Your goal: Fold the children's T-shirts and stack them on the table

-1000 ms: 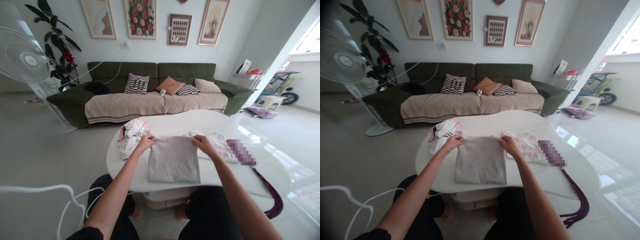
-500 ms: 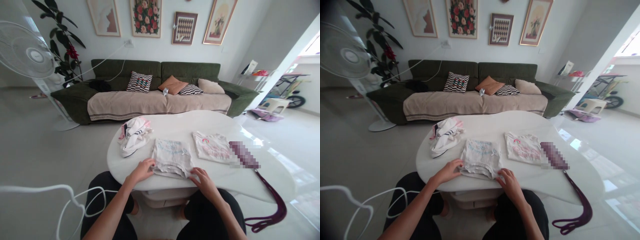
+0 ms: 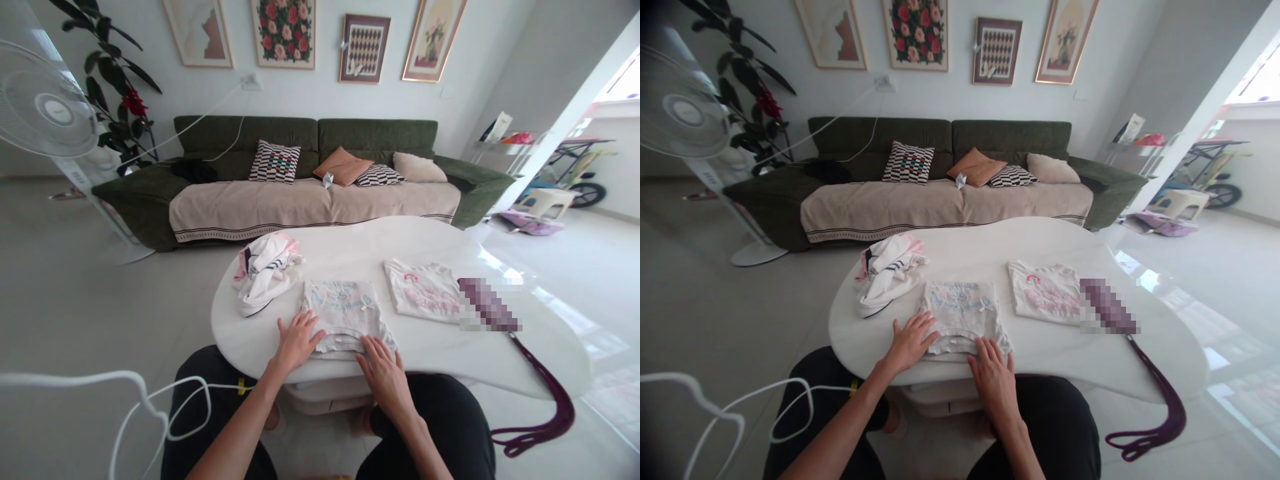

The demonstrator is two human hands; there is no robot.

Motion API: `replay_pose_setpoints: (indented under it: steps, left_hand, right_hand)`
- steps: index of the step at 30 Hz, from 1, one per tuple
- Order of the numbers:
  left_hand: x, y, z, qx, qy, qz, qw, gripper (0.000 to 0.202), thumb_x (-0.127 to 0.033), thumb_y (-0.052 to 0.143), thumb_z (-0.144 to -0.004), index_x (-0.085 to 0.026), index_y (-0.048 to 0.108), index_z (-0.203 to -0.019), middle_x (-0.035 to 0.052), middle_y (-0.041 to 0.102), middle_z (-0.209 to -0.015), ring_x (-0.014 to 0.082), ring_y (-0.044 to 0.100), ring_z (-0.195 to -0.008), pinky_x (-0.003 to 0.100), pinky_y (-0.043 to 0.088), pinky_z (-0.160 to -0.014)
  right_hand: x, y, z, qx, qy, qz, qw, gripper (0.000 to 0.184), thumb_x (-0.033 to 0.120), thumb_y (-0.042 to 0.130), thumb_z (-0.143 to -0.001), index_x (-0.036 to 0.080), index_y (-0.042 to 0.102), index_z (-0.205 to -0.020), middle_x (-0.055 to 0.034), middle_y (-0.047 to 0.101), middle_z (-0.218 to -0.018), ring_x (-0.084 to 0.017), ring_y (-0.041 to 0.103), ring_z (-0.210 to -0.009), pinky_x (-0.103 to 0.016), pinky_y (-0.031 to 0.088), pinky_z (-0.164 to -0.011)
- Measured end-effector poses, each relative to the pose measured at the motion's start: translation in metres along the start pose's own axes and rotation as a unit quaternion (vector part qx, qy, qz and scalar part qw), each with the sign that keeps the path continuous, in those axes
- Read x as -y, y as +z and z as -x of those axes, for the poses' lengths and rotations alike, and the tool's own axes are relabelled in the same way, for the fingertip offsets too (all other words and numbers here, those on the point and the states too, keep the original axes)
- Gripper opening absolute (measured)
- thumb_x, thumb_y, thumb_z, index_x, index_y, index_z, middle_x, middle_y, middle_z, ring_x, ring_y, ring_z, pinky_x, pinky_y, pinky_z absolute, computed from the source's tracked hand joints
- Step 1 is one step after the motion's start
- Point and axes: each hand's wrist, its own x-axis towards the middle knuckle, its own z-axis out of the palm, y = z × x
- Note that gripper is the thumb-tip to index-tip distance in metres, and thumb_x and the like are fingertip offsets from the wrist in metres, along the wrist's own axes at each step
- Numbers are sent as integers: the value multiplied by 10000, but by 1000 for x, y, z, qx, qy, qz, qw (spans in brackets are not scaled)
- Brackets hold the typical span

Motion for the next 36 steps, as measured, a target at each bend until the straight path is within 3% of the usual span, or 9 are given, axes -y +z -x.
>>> replay_pose_setpoints:
  steps: [6, 11, 14, 18, 21, 23, 29, 33, 36]
  left_hand:
    - [-49, -8, 38, -22, 5, -3, 1000, 464, -490, 318, -862, -170, 618, -1014, 142, 624, -966, 302, 513, -971, 552, 262, -939]
    - [-98, -4, 21, 96, 135, 88, 982, 360, -418, 411, -840, -164, 645, -942, 112, 657, -890, 263, 569, -913, 438, 329, -937]
    - [-92, -15, 1, 168, 227, 172, 944, 318, -347, 469, -817, -188, 607, -1055, 66, 645, -1031, 225, 579, -953, 330, 396, -886]
    - [-36, -27, -3, 91, 122, 212, 965, 347, -296, 369, -869, -183, 554, -1140, 56, 600, -1143, 181, 538, -1056, 281, 384, -915]
    - [4, -18, 11, 41, 15, 128, 991, 345, -260, 378, -861, -187, 543, -1155, 77, 506, -1266, 220, 410, -1201, 403, 311, -986]
    - [14, -6, 24, 40, -3, 83, 996, 373, -239, 383, -857, -198, 494, -1210, 80, 429, -1335, 234, 326, -1259, 475, 276, -995]
    - [-11, 0, 49, 5, 19, 88, 996, 369, -246, 377, -867, -186, 489, -1213, 105, 443, -1318, 250, 331, -1253, 537, 228, -1009]
    - [-43, -10, 86, 16, 75, 237, 969, 328, -238, 355, -874, -195, 549, -1136, 91, 561, -1167, 195, 485, -1114, 377, 355, -978]
    - [-48, 16, 130, 93, 118, 312, 938, 269, -229, 427, -834, -220, 598, -1042, 56, 613, -1051, 168, 557, -995, 276, 425, -902]
  right_hand:
    - [-4, -15, -47, 77, 31, 34, 996, 453, 445, 307, -880, 178, 495, -1193, -128, 526, -1224, -307, 306, -1247, -622, 137, -960]
    - [21, -11, -116, 153, -6, 19, 988, 560, 445, 414, -832, 86, 411, -1263, -209, 412, -1307, -336, 204, -1284, -624, 140, -948]
    - [31, -16, -137, 177, -67, 6, 982, 614, 371, 538, -769, 172, 345, -1317, -135, 306, -1399, -292, 145, -1314, -562, 174, -981]
    - [36, -28, -115, 105, -76, -38, 991, 533, 243, 457, -813, 173, 333, -1327, -123, 310, -1397, -255, 206, -1300, -476, 250, -988]
    - [45, -24, -67, 36, -103, -133, 985, 379, 245, 331, -873, 187, 476, -1219, -118, 531, -1184, -213, 463, -1108, -367, 375, -903]
    - [52, -16, -33, 39, -150, -150, 976, 341, 303, 376, -867, 238, 524, -1167, -90, 559, -1140, -223, 486, -1061, -375, 379, -894]
    - [42, -12, 2, 72, -196, -91, 974, 358, 432, 473, -813, 294, 529, -1138, -52, 515, -1232, -246, 407, -1158, -512, 174, -1010]
    - [10, -27, -22, 128, -209, -71, 967, 319, 296, 509, -779, 302, 546, -1095, -23, 529, -1222, -242, 367, -1210, -561, 86, -1011]
    - [-10, -42, -41, 144, -194, -45, 969, 363, 149, 470, -751, 301, 583, -1061, -31, 528, -1232, -257, 307, -1258, -588, 76, -996]
